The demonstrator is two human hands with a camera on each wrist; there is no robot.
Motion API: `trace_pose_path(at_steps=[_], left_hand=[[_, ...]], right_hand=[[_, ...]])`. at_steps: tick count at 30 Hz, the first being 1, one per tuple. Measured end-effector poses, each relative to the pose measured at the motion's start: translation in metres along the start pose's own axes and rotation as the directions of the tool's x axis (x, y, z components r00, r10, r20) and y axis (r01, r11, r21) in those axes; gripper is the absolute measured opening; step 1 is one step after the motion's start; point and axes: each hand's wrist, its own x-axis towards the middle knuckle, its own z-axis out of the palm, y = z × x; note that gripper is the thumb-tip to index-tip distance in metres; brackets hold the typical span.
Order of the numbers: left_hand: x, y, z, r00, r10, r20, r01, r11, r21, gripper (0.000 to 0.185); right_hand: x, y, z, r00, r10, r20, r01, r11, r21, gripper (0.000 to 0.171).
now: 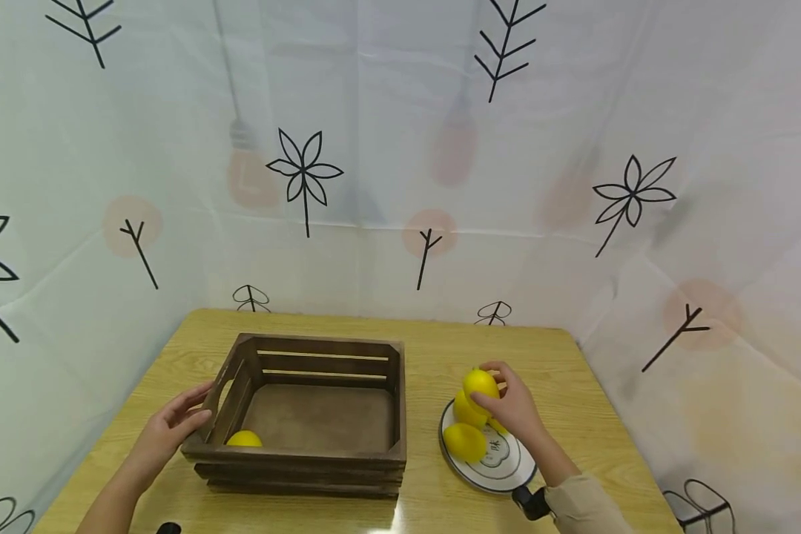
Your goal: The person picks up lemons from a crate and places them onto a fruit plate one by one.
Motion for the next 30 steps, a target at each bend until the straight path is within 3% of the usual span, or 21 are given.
trace_pose_path(at_steps=[20,30], left_hand=[[0.0,-0.003,-0.001,1.0,0.001,0.0,-0.001,1.0,-0.003,0.055],[-0.001,0.0,-0.001,1.0,-0.006,0.003,0.006,1.0,0.003,0.055]], right_hand=[[-0.004,0.043,-0.005,0.998,-0.051,0.034,0.054,0.994,-0.099,0.046],[-0.006,0.061,-0.012,0.99,-0.021,0.141,0.041,0.989,-0.144,0.049]])
